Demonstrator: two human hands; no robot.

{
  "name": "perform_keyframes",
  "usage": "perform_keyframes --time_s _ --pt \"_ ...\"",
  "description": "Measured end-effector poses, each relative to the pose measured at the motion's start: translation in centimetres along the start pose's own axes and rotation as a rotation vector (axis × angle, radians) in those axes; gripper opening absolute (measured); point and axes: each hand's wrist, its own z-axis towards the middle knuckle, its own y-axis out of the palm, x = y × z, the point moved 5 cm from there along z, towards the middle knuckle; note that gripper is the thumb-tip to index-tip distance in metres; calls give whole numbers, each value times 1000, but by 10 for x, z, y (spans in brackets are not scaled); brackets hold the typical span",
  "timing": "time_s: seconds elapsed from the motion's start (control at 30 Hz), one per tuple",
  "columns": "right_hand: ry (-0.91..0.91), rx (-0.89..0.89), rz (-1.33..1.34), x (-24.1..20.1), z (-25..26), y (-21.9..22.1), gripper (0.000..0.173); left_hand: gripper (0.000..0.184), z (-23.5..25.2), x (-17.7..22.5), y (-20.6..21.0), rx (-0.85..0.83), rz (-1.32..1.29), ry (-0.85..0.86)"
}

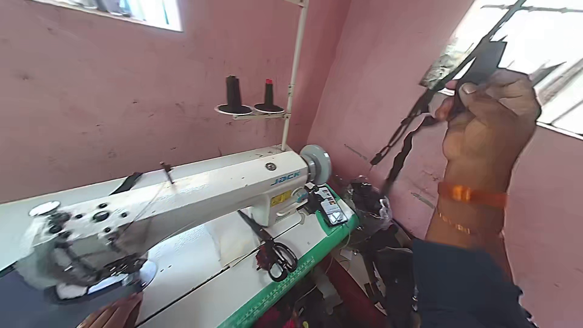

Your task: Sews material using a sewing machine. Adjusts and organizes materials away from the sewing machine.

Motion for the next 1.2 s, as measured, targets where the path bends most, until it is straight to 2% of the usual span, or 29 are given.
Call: perform_keyframes --time_s 0.07,0.17,0.2,0.23,0.27,0.3,0.37,0.43,0.53,0.63,0.73,0.8,0.83,0.87,0.9,0.97,1.0,1.03,1.07,1.13,1.17,1.2 --pt "75 -372 144 -21 -67 75 15 21 -1 0 0 60 -21 17" --pt "371 -1267 618 -10 -207 197 14 24 5 -8 -2 236 -11 67" --pt "532 -1484 673 2 -255 232 18 23 7 -14 -2 258 -36 76" --pt "719 -1620 598 19 -297 262 21 22 8 -19 -2 260 -76 78" --pt "832 -1688 434 40 -331 287 19 20 9 -24 -3 255 -126 76" --pt "831 -1690 215 62 -354 309 16 19 11 -29 -3 261 -169 74" --pt "687 -1652 -183 92 -375 341 16 16 14 -36 -6 286 -225 66" --pt "618 -1640 -363 102 -380 357 27 16 19 -42 -9 320 -245 82" --pt "526 -1675 -505 92 -385 374 40 21 28 -48 -15 315 -241 167" --pt "470 -1642 -582 66 -387 388 29 20 38 -42 -21 267 -180 281" --pt "472 -1531 -492 56 -397 398 34 19 29 -21 -19 195 -68 356" --pt "492 -1607 -454 57 -395 397 37 16 11 -7 -7 185 -6 315" --pt "489 -1654 -425 57 -390 393 41 16 3 -3 -3 198 36 277" --pt "478 -1624 -349 55 -381 381 41 17 -2 0 -2 203 64 243" --pt "432 -1507 -256 51 -366 361 37 19 -6 1 -2 198 76 212" --pt "146 -988 -148 41 -317 302 22 21 -10 2 0 206 64 170" --pt "3 -711 -205 39 -284 270 21 22 -10 1 0 209 49 156" --pt "-86 -522 -346 41 -249 239 23 21 -9 -1 0 209 33 143" --pt "-99 -421 -518 53 -214 212 29 21 -7 -3 -1 200 12 126" --pt "109 -412 -752 108 -152 174 50 19 -1 -9 -1 168 -35 78" --pt "241 -470 -817 142 -126 162 55 19 4 -13 0 153 -50 53" --pt "341 -543 -866 172 -106 157 52 19 8 -15 1 149 -57 35"
